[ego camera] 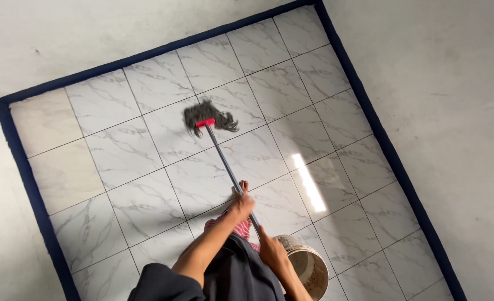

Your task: Mopping a tiled floor area using a string mop and a bucket.

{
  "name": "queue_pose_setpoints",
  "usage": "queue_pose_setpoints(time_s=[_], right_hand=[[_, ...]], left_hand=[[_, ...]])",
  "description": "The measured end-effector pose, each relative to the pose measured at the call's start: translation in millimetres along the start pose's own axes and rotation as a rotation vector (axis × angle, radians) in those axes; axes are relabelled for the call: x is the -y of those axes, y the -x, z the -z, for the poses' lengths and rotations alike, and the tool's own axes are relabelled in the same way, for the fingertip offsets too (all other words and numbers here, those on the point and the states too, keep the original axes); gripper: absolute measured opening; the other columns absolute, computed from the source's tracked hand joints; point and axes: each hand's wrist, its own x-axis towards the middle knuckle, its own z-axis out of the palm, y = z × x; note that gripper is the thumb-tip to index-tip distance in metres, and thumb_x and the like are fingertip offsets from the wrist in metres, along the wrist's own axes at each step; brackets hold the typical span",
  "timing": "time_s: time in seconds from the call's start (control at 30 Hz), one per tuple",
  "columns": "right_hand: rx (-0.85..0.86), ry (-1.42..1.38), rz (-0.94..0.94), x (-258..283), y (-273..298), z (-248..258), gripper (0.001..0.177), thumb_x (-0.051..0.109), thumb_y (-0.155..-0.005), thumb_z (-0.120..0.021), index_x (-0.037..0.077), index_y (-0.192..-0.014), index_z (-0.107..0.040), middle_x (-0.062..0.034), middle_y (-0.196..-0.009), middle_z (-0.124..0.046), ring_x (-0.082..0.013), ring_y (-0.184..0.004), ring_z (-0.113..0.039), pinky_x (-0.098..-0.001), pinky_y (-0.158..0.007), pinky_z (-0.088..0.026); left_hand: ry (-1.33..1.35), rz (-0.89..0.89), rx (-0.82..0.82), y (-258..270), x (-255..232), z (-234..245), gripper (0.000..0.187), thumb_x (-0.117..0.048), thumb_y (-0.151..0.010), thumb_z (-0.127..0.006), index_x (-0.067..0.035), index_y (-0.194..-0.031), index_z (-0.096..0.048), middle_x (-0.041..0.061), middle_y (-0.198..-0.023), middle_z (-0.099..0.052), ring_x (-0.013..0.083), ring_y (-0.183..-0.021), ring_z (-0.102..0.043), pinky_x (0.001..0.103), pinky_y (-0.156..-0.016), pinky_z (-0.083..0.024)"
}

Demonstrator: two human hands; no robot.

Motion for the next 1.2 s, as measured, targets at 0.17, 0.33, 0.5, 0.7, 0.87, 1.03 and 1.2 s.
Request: queue_pose_setpoints(time_s=[0.17, 0.33, 0.5, 0.7, 0.87, 1.03, 1.2], right_hand=[[-0.208, 0.007, 0.125, 57.2, -85.4, -6.5, 0.073, 0.003, -0.095, -0.039, 0.018, -0.165, -0.022, -0.0231, -0.086, -0.067, -0.0435, -0.06, -0.064, -0.0552, -0.049, -0.048], [-0.064, -0.049, 0.107, 18.8, -1.7, -9.0, 0.065, 0.009, -0.099, -0.035, 0.024, -0.16, -0.018, -0.0304, -0.096, -0.067, -0.0555, -0.082, -0.064, -0.0644, -0.069, -0.046], [0.064, -0.038, -0.033, -65.9, 76.5, -53.9, 0.062, 0.026, -0.102, -0.043, 0.036, -0.158, -0.018, -0.0299, -0.106, -0.068, -0.0538, -0.102, -0.067, -0.0598, -0.085, -0.051], [0.24, -0.01, -0.384, -47.2, 75.8, -43.9, 0.061, 0.052, -0.106, -0.037, 0.057, -0.161, -0.01, -0.0131, -0.142, -0.062, -0.0321, -0.128, -0.065, -0.0408, -0.104, -0.051], [-0.086, 0.041, 0.133, 22.8, 20.0, -6.2, 0.05, 0.008, -0.095, -0.037, 0.018, -0.143, -0.035, -0.021, -0.107, -0.07, -0.05, -0.092, -0.068, -0.0612, -0.075, -0.051], [-0.18, 0.047, 0.274, 67.1, -27.6, -3.8, 0.062, 0.006, -0.099, -0.045, 0.014, -0.158, -0.025, -0.0212, -0.103, -0.069, -0.0456, -0.081, -0.065, -0.056, -0.059, -0.047], [-0.165, -0.167, 0.237, 54.2, 40.8, 4.6, 0.058, 0.018, -0.106, -0.04, 0.033, -0.162, -0.034, -0.0219, -0.089, -0.071, -0.0347, -0.065, -0.059, -0.0502, -0.062, -0.04]], left_hand=[[0.368, 0.53, 0.457, -10.4, 86.5, -2.8, 0.045, -0.02, -0.109, -0.032, -0.024, -0.147, -0.054, 0.002, -0.154, -0.05, 0.0289, -0.154, -0.024, 0.058, -0.123, -0.015], [0.266, 0.38, 0.365, 16.7, 21.3, 25.4, 0.047, -0.039, -0.097, -0.049, -0.018, -0.137, -0.061, 0.016, -0.143, -0.059, 0.0522, -0.151, -0.009, 0.068, -0.118, -0.006], [0.321, -0.044, 0.313, 44.5, -96.9, 47.6, 0.031, -0.016, -0.088, -0.061, -0.013, -0.115, -0.075, 0.012, -0.106, -0.077, 0.0439, -0.113, -0.065, 0.074, -0.108, -0.028], [0.556, -0.231, 0.293, 66.8, -71.9, 79.0, 0.039, -0.038, -0.083, -0.066, -0.009, -0.11, -0.072, 0.022, -0.107, -0.073, 0.0446, -0.104, -0.069, 0.055, -0.09, -0.054], [0.594, 0.038, 0.052, 63.4, 0.1, 50.4, 0.018, -0.008, -0.079, -0.062, -0.001, -0.091, -0.074, 0.018, -0.093, -0.074, 0.0382, -0.106, -0.064, 0.045, -0.092, -0.055], [0.593, 0.154, 0.354, 84.9, 69.8, 59.8, 0.044, -0.031, -0.097, -0.061, -0.007, -0.132, -0.05, 0.022, -0.142, -0.045, 0.046, -0.145, -0.026, 0.058, -0.118, -0.023], [0.621, -0.116, 0.334, 89.4, 50.1, 83.6, 0.025, -0.008, -0.09, -0.056, -0.003, -0.114, -0.063, 0.019, -0.116, -0.068, 0.0355, -0.122, -0.057, 0.067, -0.124, -0.013]])
